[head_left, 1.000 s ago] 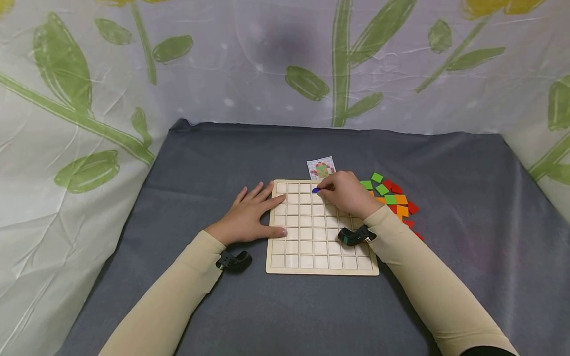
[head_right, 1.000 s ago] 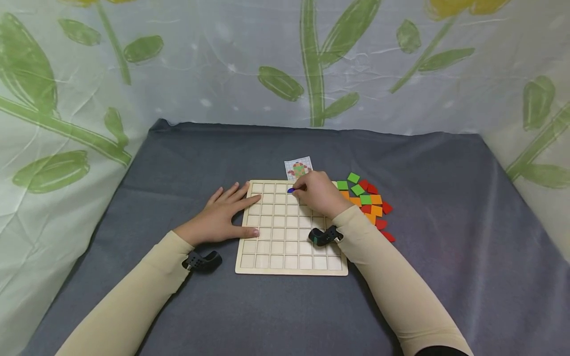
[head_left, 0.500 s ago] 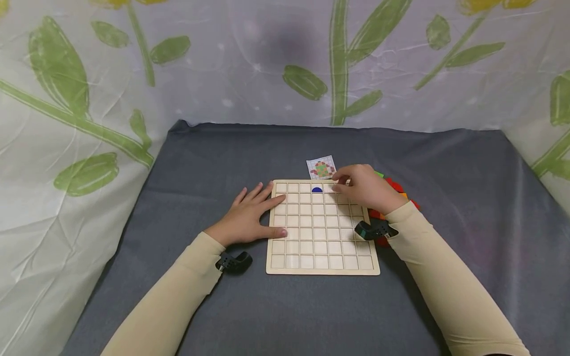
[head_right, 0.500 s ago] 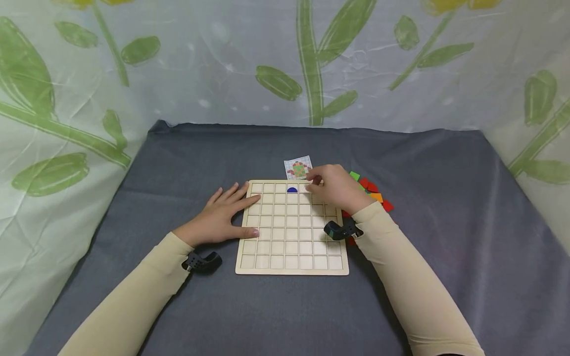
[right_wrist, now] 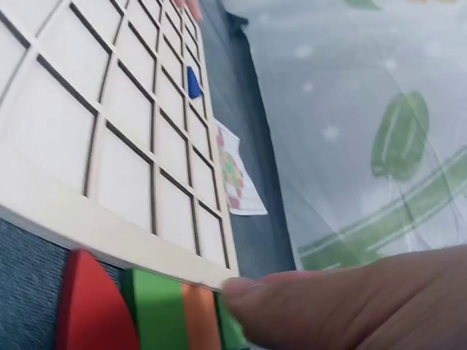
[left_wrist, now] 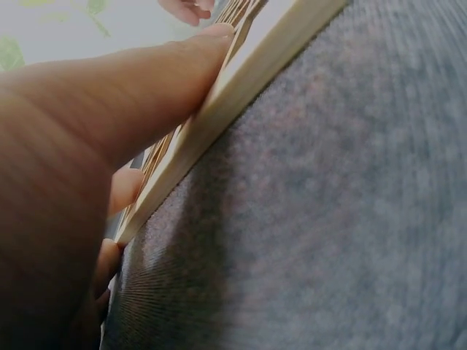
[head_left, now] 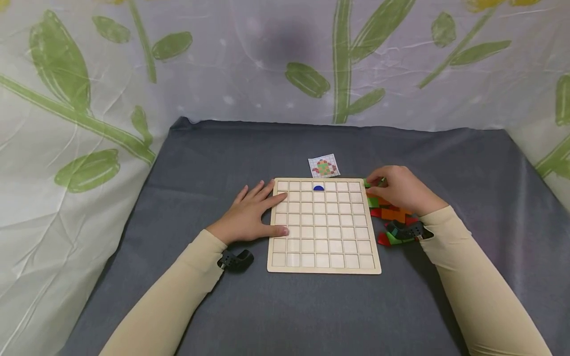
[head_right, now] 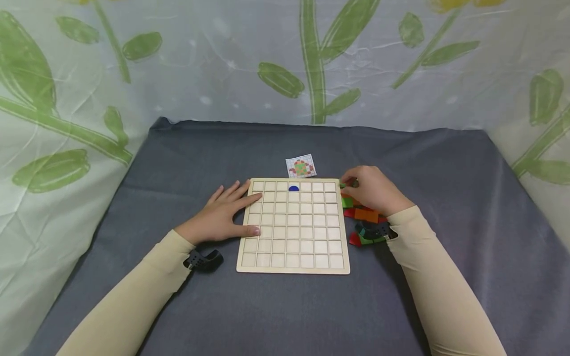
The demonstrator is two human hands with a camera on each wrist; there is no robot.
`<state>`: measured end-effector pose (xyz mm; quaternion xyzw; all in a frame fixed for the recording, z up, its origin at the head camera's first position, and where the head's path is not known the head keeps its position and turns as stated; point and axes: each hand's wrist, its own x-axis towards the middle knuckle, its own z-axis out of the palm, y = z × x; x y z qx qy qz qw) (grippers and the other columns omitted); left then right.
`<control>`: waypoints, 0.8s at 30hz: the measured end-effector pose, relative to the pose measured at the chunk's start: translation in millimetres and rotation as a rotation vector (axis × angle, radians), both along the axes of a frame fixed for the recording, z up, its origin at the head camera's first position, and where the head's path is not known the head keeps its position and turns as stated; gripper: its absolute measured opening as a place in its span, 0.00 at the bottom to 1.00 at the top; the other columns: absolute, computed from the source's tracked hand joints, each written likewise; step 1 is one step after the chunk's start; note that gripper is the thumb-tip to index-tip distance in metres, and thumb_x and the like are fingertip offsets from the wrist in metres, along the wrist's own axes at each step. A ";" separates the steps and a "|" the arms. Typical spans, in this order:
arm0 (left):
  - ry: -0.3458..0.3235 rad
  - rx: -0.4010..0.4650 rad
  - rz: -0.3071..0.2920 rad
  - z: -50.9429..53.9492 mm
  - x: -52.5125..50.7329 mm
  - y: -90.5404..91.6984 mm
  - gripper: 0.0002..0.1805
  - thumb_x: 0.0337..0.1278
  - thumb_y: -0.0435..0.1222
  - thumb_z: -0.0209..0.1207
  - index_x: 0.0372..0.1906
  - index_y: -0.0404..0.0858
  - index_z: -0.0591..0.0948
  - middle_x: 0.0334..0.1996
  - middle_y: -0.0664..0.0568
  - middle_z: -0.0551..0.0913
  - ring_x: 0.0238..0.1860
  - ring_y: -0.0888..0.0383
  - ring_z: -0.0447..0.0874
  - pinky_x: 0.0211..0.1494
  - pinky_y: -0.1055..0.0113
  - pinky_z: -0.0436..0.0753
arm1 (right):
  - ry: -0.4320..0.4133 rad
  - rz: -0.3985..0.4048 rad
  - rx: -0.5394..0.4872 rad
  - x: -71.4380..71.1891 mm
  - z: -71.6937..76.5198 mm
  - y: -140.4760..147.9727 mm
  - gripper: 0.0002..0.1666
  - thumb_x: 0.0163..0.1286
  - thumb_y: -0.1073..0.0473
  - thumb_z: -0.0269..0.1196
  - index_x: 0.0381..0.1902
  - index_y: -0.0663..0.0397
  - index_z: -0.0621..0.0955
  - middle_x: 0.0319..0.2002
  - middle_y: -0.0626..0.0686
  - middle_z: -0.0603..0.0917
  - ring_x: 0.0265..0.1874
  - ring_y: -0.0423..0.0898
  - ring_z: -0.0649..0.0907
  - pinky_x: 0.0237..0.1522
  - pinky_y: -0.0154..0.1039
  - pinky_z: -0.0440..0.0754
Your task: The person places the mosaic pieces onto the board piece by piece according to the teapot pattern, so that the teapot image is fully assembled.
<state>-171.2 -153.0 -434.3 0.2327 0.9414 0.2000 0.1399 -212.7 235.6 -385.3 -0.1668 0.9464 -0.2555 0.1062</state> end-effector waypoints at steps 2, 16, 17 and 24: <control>-0.003 -0.005 0.007 0.4 -0.2 0.1 0.53 0.57 0.73 0.62 0.84 0.60 0.58 0.87 0.54 0.40 0.86 0.49 0.33 0.84 0.41 0.30 | -0.005 0.013 0.020 -1.2 -0.2 0.8 0.15 0.74 0.59 0.69 0.54 0.60 0.88 0.50 0.60 0.88 0.39 0.50 0.84 0.40 0.47 0.84; -0.028 -0.027 0.025 2.1 0.3 3.6 0.53 0.56 0.74 0.61 0.84 0.62 0.57 0.87 0.56 0.39 0.86 0.50 0.32 0.84 0.42 0.29 | -0.060 0.041 0.068 -2.4 -4.5 2.0 0.11 0.72 0.61 0.71 0.48 0.62 0.87 0.40 0.55 0.88 0.35 0.49 0.83 0.41 0.48 0.83; -0.028 -0.027 0.025 2.1 0.2 3.7 0.53 0.56 0.74 0.61 0.84 0.62 0.57 0.87 0.56 0.39 0.86 0.49 0.32 0.84 0.42 0.29 | -0.068 0.044 0.072 -2.7 -4.2 2.5 0.11 0.72 0.60 0.71 0.47 0.62 0.87 0.39 0.54 0.88 0.33 0.48 0.82 0.40 0.47 0.83; -0.023 -0.023 0.026 3.6 1.1 2.7 0.53 0.56 0.73 0.62 0.84 0.62 0.58 0.87 0.56 0.39 0.86 0.49 0.32 0.83 0.41 0.29 | -0.096 0.069 0.074 -5.0 -2.8 3.6 0.09 0.73 0.59 0.71 0.42 0.60 0.85 0.35 0.52 0.87 0.28 0.46 0.79 0.34 0.43 0.78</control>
